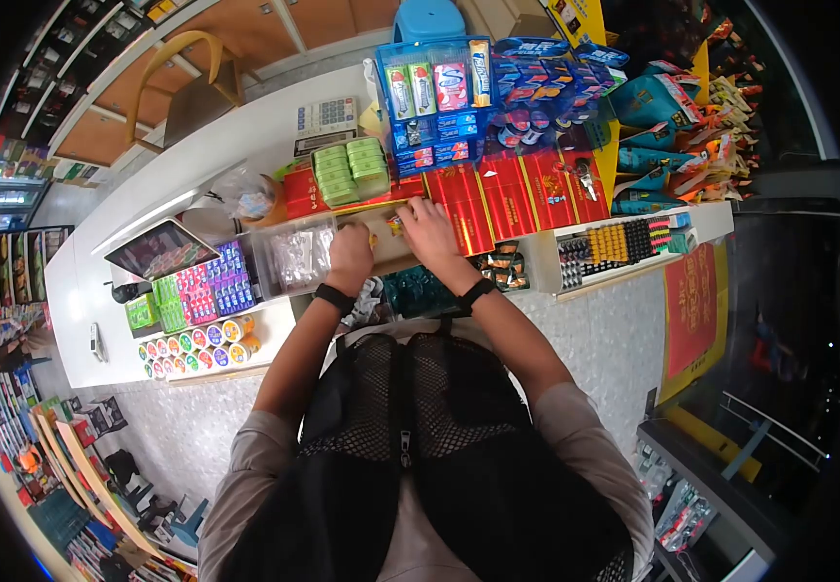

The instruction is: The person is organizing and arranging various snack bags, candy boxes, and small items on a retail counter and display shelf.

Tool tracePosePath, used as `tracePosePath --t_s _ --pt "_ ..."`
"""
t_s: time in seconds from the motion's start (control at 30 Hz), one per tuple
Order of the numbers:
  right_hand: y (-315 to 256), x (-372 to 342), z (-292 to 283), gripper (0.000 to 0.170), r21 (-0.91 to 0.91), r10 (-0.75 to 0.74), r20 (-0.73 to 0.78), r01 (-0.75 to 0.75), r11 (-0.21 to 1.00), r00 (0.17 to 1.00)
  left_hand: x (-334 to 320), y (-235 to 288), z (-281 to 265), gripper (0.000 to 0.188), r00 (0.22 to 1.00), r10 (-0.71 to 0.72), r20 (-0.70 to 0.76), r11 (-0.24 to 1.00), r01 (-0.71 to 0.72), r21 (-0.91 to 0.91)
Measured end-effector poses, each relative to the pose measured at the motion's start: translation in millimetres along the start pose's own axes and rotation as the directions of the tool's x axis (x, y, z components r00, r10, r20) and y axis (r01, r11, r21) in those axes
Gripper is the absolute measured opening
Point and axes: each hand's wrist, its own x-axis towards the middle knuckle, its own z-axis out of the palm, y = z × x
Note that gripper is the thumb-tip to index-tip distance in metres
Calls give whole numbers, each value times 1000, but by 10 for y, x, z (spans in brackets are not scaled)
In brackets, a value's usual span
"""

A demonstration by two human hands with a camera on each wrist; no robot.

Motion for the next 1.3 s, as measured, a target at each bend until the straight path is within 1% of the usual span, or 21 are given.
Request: tracePosePath --t_s 0.07,0.1,0.17,0.2,0.27,0.3,0.4,0.47,0.6,0.67,0.77,0.8,0.87,0.9,1.0,1.07,1.1,1.17,1.2,1.27,1.3 --pt "71 -37 -12 28 -3 -57 43 57 998 997 -15 39 -141 10 992 -110 -54 992 107 -60" --pt "82 -64 -12 28 -4 -54 44 54 999 998 -22 11 -123 10 993 -108 -52 993 105 -60" --pt "25 -57 -145 15 58 -27 -73 31 998 997 -22 -70 -88 16 968 -148 -205 980 116 -160" --pt "-22 -70 -224 15 57 -25 -72 30 998 997 -48 -78 -86 16 968 -147 -203 980 115 -160" --pt "-134 -107 -397 13 181 185 2 -182 967 983 -160 -23 -227 14 972 -151 -179 959 100 -265" --pt "-152 -122 -430 13 180 183 7 -181 967 983 -178 2 -290 14 972 -155 -176 958 104 -268" --pt "-163 -232 -393 17 194 288 45 -291 937 957 -221 24 -267 15 976 -138 -168 958 89 -273" --pt "-99 -323 -166 23 56 253 80 -258 964 964 -135 -41 -25 20 960 -239 -149 965 218 -145" --pt "-76 -417 -30 33 -2 227 62 -227 974 972 -87 -27 100 22 947 -293 -131 956 285 -73" --pt "-66 -409 -31 37 33 284 122 -290 957 951 -88 20 -14 25 948 -305 -89 952 302 -47" --pt "-96 -427 -7 31 -37 260 145 -257 966 955 -133 159 -228 18 969 -240 -64 971 239 -30" --pt "-94 -430 2 31 -36 260 144 -258 966 955 -126 134 -174 18 969 -240 -64 971 239 -29" --pt "-73 -415 2 20 -44 231 120 -227 973 965 -83 55 38 17 990 -130 -50 991 128 -29" --pt "-58 -409 -8 20 -43 229 121 -225 973 966 -59 37 136 18 990 -118 -81 993 117 -26" --pt "-59 -331 -144 16 12 242 136 -246 969 961 -122 87 39 16 995 -88 -50 996 86 -31" --pt "-113 -226 -243 13 106 266 14 -266 958 964 -178 84 -35 16 997 -60 -40 998 59 -33" --pt "-144 -163 -284 13 108 267 16 -267 958 964 -213 88 -69 16 999 -32 -30 999 31 -35" --pt "-221 -5 -332 13 273 176 -23 -163 948 984 -293 134 -108 15 999 14 -45 998 -16 -53" --pt "-248 59 -255 13 273 177 -24 -163 948 984 -331 161 -118 15 996 57 -63 996 -61 -70" --pt "-312 177 10 18 367 168 199 -232 901 966 -394 240 1 15 996 62 -57 996 -65 -62" --pt "-355 235 140 18 370 165 199 -230 900 966 -432 260 69 15 997 65 -50 996 -68 -55"
